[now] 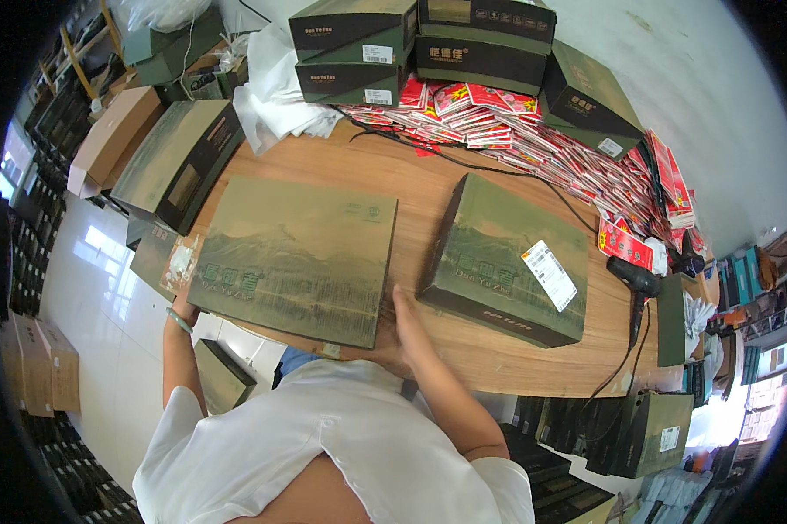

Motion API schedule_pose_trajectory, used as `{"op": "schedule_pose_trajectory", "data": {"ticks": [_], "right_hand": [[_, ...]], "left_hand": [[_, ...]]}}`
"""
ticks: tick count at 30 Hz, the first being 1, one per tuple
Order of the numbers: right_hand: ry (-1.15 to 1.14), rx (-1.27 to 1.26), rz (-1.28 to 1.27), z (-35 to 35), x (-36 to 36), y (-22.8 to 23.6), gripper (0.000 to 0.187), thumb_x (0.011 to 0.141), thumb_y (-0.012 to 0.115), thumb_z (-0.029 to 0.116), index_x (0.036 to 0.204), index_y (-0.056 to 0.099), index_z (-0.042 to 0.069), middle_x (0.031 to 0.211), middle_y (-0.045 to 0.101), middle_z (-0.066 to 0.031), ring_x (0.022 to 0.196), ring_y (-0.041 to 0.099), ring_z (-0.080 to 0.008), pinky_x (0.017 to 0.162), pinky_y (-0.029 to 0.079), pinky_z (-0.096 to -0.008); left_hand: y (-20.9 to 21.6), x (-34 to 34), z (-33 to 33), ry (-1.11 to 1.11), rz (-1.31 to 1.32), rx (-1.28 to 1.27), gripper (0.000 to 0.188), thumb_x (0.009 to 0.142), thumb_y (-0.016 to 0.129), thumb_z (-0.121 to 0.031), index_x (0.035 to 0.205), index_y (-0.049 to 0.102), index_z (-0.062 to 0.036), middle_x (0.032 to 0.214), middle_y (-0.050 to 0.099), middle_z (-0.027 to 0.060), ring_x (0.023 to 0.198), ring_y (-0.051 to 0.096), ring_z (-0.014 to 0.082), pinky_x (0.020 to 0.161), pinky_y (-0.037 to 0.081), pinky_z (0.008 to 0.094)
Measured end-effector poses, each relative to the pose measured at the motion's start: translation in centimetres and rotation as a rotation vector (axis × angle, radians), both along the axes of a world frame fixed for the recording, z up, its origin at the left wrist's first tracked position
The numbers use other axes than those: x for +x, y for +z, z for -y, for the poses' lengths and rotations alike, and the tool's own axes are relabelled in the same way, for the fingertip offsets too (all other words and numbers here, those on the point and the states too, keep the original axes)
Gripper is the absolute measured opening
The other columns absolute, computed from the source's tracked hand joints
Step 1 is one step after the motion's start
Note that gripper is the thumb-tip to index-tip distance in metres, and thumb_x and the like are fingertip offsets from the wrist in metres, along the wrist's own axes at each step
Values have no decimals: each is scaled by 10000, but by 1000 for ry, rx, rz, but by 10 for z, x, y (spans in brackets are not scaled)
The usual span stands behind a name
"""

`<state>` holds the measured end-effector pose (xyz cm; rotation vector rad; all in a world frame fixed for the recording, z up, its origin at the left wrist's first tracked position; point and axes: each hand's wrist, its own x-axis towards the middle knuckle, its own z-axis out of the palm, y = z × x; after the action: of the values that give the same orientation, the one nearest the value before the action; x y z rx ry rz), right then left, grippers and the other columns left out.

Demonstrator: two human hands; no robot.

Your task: The person places a shoe into a cardboard box, adds a white tissue sheet, inserts a red card, and closes the box. They then use a handheld scanner on the box label and stack the finished box with others.

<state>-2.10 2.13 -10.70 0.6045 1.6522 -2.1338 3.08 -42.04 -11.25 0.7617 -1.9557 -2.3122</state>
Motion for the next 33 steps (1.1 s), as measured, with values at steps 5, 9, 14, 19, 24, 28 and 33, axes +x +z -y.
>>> {"op": "schedule_pose_trajectory", "data": {"ticks": [5,9,14,19,24,28,33], "right_hand": [[-24,-340,13,-23,-6,-2,543,942,575,489,1275,565,61,1270,593,-102,1202,527,-241,1025,394,-400],[-97,-544,-4,-18,-1,26,453,959,579,343,1319,525,74,1345,525,-86,1278,453,-232,1062,336,-370],[63,-25,-602,-6,23,22,495,887,547,95,1361,454,-13,1388,472,-148,1312,409,-306,1101,290,-401],[46,923,-947,-2,20,89,428,796,567,30,1213,534,-58,1255,506,-223,1183,468,-408,1027,362,-444],[-231,1275,-1298,-3,-49,185,163,835,576,79,907,640,-52,1041,568,-204,1013,533,-376,867,427,-463],[-336,1236,-1277,5,-130,234,295,947,564,245,860,667,-17,917,615,-164,813,604,-342,722,477,-413],[-246,1281,-1233,25,-249,198,245,950,526,212,927,636,-6,937,600,-208,878,591,-386,801,479,-453]], "left_hand": [[41,-12,-19,27,178,129,612,1012,417,-494,1407,451,-29,1379,535,110,1211,541,254,1025,423,389],[-14,9,28,-98,-275,639,586,992,460,-489,1392,464,-60,1368,541,107,1231,524,289,1040,418,440],[-3,17,4,-158,-407,562,488,997,494,-365,1367,480,-48,1338,554,95,1225,528,245,998,457,405],[45,1,-48,-67,-61,-87,460,963,565,-247,1374,474,-64,1198,589,70,1040,583,175,893,489,330],[75,-11,-63,-101,50,-219,485,911,493,-118,1396,456,-120,1189,577,46,1022,575,154,841,514,335],[75,-3,-44,-91,65,-255,497,879,457,-79,1372,488,-133,1189,576,51,1013,579,155,774,556,341],[67,17,-24,3,48,-232,493,893,420,-100,1381,479,-128,1211,582,84,962,634,192,741,565,322]]}}
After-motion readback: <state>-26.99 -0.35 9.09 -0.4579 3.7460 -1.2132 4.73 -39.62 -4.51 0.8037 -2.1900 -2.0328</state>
